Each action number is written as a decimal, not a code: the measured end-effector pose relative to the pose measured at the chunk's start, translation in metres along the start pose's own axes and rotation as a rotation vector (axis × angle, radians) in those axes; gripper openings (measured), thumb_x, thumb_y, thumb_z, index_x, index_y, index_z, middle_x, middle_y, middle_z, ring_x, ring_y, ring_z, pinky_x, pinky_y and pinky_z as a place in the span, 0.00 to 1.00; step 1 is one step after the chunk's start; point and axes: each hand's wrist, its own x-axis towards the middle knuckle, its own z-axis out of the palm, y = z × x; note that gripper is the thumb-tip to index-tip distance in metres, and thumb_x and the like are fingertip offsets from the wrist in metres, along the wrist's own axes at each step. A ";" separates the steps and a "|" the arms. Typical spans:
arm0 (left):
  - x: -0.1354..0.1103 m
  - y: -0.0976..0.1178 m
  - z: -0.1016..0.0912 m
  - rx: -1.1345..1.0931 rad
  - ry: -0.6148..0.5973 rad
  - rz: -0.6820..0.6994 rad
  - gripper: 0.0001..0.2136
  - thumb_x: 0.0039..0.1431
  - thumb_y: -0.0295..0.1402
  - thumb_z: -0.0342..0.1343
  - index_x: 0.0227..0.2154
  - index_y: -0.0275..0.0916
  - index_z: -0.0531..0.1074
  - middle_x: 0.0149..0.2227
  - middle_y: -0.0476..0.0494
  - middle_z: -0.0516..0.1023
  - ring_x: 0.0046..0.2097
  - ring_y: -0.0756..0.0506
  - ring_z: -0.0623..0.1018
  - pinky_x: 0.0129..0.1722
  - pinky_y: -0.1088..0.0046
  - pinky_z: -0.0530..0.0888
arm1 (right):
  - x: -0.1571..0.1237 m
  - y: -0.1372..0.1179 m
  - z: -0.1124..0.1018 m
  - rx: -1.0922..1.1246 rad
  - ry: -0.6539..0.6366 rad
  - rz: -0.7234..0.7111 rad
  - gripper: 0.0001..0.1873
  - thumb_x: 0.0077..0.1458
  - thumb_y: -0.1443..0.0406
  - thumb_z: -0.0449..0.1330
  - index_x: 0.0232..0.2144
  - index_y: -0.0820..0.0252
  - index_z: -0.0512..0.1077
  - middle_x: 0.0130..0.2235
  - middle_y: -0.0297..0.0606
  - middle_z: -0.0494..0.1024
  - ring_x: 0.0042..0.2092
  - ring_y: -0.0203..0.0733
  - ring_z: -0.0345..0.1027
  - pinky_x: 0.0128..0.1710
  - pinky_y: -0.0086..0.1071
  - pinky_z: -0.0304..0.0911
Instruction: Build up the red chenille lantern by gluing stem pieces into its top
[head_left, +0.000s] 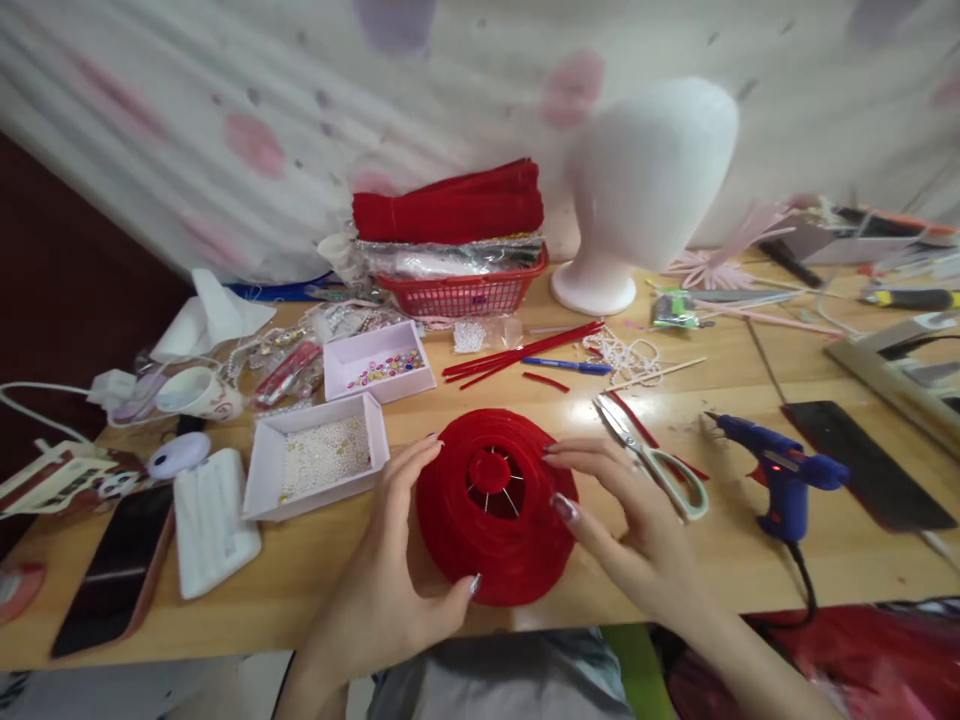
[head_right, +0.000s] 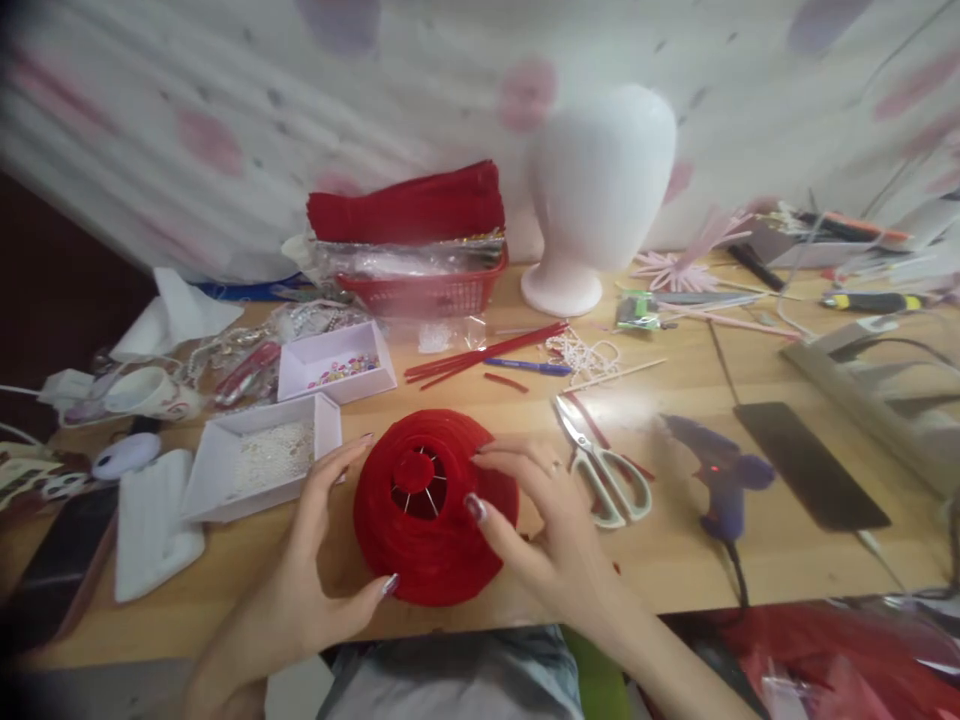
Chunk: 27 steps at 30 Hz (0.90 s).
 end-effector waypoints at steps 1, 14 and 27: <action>-0.005 -0.001 -0.002 -0.063 -0.014 -0.002 0.43 0.51 0.25 0.60 0.68 0.46 0.48 0.70 0.32 0.55 0.71 0.31 0.59 0.67 0.43 0.64 | -0.006 -0.008 0.003 -0.052 -0.002 -0.002 0.14 0.64 0.62 0.60 0.52 0.50 0.72 0.51 0.40 0.77 0.53 0.45 0.72 0.51 0.39 0.69; -0.008 0.002 0.015 -0.424 0.164 -0.127 0.22 0.66 0.36 0.55 0.61 0.46 0.60 0.63 0.38 0.68 0.65 0.40 0.70 0.61 0.59 0.74 | -0.039 -0.048 0.017 -0.216 -0.026 0.017 0.14 0.61 0.54 0.61 0.47 0.50 0.72 0.52 0.49 0.75 0.52 0.56 0.72 0.41 0.50 0.73; -0.004 0.002 0.014 -0.449 0.109 -0.100 0.30 0.57 0.32 0.62 0.61 0.46 0.60 0.62 0.37 0.63 0.66 0.37 0.65 0.66 0.54 0.67 | -0.040 -0.045 0.018 -0.306 -0.027 -0.055 0.07 0.64 0.64 0.58 0.44 0.52 0.71 0.51 0.48 0.74 0.50 0.53 0.73 0.45 0.51 0.72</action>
